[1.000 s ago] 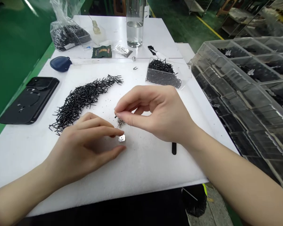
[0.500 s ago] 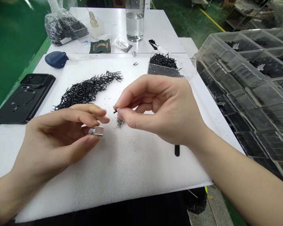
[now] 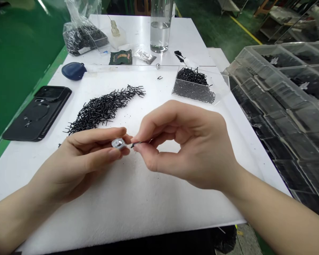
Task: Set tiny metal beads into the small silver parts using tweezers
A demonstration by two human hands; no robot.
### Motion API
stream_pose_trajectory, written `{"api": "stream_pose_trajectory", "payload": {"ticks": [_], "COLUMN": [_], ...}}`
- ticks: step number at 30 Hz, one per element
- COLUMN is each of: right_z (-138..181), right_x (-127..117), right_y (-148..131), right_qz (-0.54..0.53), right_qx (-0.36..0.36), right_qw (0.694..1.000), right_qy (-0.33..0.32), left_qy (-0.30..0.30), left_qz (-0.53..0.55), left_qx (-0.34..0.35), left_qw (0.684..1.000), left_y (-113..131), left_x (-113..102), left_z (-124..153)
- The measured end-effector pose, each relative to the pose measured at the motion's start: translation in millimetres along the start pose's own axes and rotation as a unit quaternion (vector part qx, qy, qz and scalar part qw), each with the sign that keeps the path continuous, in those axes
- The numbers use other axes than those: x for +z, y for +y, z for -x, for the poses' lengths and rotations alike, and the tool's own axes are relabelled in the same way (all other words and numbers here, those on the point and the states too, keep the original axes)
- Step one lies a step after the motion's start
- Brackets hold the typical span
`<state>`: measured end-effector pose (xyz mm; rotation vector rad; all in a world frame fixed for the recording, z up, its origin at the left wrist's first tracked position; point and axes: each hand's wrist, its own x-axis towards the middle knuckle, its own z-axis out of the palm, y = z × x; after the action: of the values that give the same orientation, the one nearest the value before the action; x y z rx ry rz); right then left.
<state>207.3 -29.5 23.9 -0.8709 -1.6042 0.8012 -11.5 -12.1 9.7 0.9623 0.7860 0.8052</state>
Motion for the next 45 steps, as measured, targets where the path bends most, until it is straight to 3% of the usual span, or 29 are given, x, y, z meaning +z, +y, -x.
{"api": "stream_pose_trajectory", "payload": {"ticks": [7,18,24,33,40,45], "right_z": [4,6,5,9,13,4], "right_x": [5,9,8,2,-1,0], "right_y": [-2,-8,-7,-13,-11,-16], "right_qz": [0.037,0.089,0.120,0.293,0.280,0.297], "right_qx": [-0.022,-0.036,-0.059,-0.080,-0.054,-0.105], "right_qw": [0.999,0.994,0.991,0.953,0.958,0.948], "right_qy": [0.006,0.054,0.025,0.001,-0.036,-0.049], "left_qy": [-0.004,0.018,0.016,0.020,0.021,0.020], "left_qz": [0.024,0.007,0.016,-0.006,-0.012,0.017], "left_qx": [-0.028,-0.018,-0.018,-0.014,-0.012,-0.022], "left_qw": [0.999,1.000,1.000,1.000,1.000,0.999], "left_y": [5,4,4,4,3,4], "left_x": [4,2,2,1,-1,2], "left_z": [3,1,0,0,0,-1]}}
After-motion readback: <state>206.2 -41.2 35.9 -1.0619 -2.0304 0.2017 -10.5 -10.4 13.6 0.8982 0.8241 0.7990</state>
